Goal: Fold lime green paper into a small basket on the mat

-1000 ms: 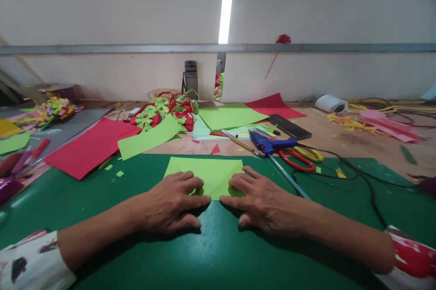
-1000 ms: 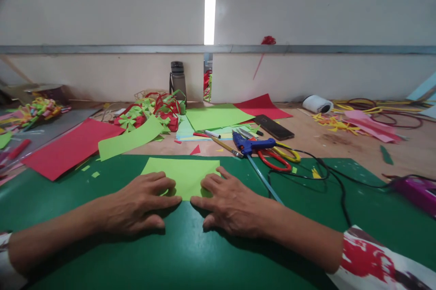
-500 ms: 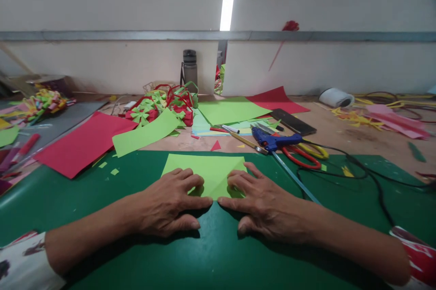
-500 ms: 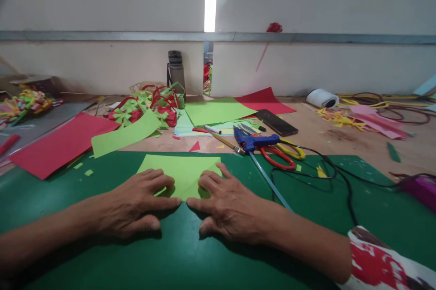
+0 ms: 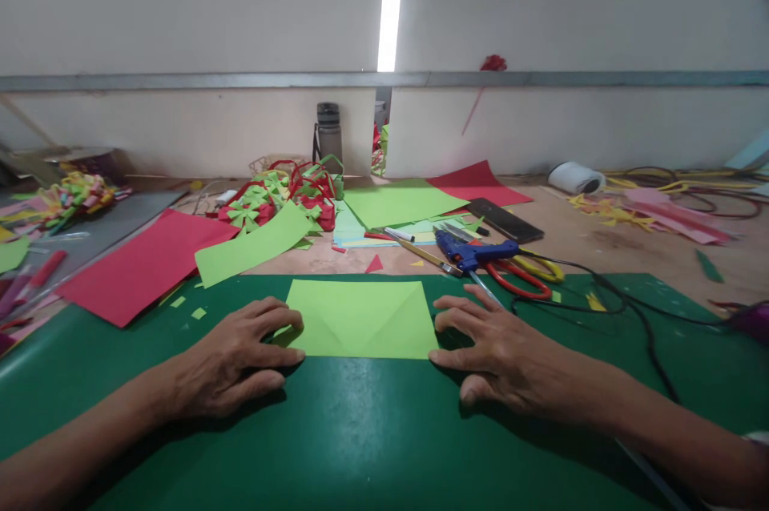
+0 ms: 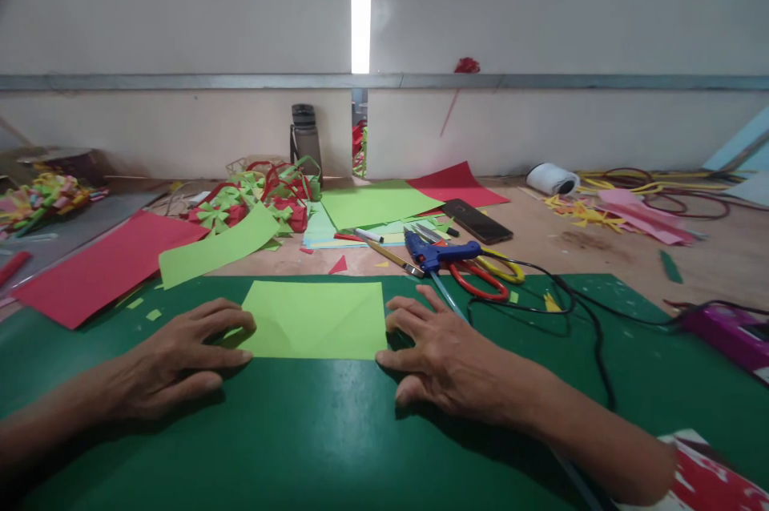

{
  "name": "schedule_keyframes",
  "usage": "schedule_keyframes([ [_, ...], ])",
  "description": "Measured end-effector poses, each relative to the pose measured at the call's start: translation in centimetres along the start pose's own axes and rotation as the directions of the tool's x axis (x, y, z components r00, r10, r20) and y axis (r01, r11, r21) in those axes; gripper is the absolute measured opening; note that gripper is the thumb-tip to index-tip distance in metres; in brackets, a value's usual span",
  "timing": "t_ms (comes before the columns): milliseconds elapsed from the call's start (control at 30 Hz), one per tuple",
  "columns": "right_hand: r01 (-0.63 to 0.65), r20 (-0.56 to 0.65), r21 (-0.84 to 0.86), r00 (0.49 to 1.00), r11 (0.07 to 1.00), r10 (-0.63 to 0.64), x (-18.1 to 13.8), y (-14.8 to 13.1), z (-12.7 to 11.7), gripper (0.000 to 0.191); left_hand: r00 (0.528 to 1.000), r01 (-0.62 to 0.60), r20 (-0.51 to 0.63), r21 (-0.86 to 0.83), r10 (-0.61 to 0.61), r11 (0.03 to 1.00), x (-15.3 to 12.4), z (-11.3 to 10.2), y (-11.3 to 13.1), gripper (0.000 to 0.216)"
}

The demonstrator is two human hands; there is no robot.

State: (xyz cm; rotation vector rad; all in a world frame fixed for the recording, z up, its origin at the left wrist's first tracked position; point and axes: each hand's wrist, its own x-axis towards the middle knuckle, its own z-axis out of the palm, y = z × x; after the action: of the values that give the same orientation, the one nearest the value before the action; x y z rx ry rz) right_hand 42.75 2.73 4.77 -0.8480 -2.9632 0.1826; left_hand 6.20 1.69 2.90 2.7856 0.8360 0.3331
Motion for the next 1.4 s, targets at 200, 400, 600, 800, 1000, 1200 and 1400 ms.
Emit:
schedule_keyframes([
  [200,0.031,-0.027,0.013,0.999,0.999,-0.030,-0.6,0.2,-0.4,0.025,0.988,0.057,-0.140,-0.021,-0.060,0.998,-2.7,0.7,-1.2,0.031],
  [400,0.038,-0.050,0.012,0.998,0.999,-0.037,-0.8,0.0,-0.5,0.023,0.983,0.087,-0.158,-0.020,-0.089,0.996,-4.1,0.6,-1.8,0.024],
  [600,-0.002,-0.098,-0.004,0.995,1.000,0.002,-0.8,0.0,0.2,0.022,0.975,0.170,-0.144,0.004,-0.168,0.985,-4.9,0.5,-1.5,0.022],
  [800,0.085,-0.050,0.063,0.995,0.994,-0.082,0.9,-1.1,0.5,0.043,0.976,0.166,-0.142,0.009,-0.163,0.986,-4.2,0.3,-1.0,0.023],
  [1000,0.048,0.012,0.062,0.999,0.997,-0.049,0.9,-1.2,0.3,0.021,0.974,0.192,-0.126,0.017,-0.189,0.981,-4.8,0.0,-1.4,0.026],
  [1200,-0.024,-0.074,0.191,0.996,0.981,0.039,0.6,-0.3,0.5,0.022,0.912,0.346,-0.225,-0.034,-0.344,0.938,-4.4,0.3,-2.3,0.029],
  [1400,-0.404,-0.146,0.573,0.806,0.713,0.574,3.3,3.1,-0.1,0.025,0.915,0.380,-0.201,0.135,-0.351,0.915,1.2,2.4,-0.7,0.062],
])
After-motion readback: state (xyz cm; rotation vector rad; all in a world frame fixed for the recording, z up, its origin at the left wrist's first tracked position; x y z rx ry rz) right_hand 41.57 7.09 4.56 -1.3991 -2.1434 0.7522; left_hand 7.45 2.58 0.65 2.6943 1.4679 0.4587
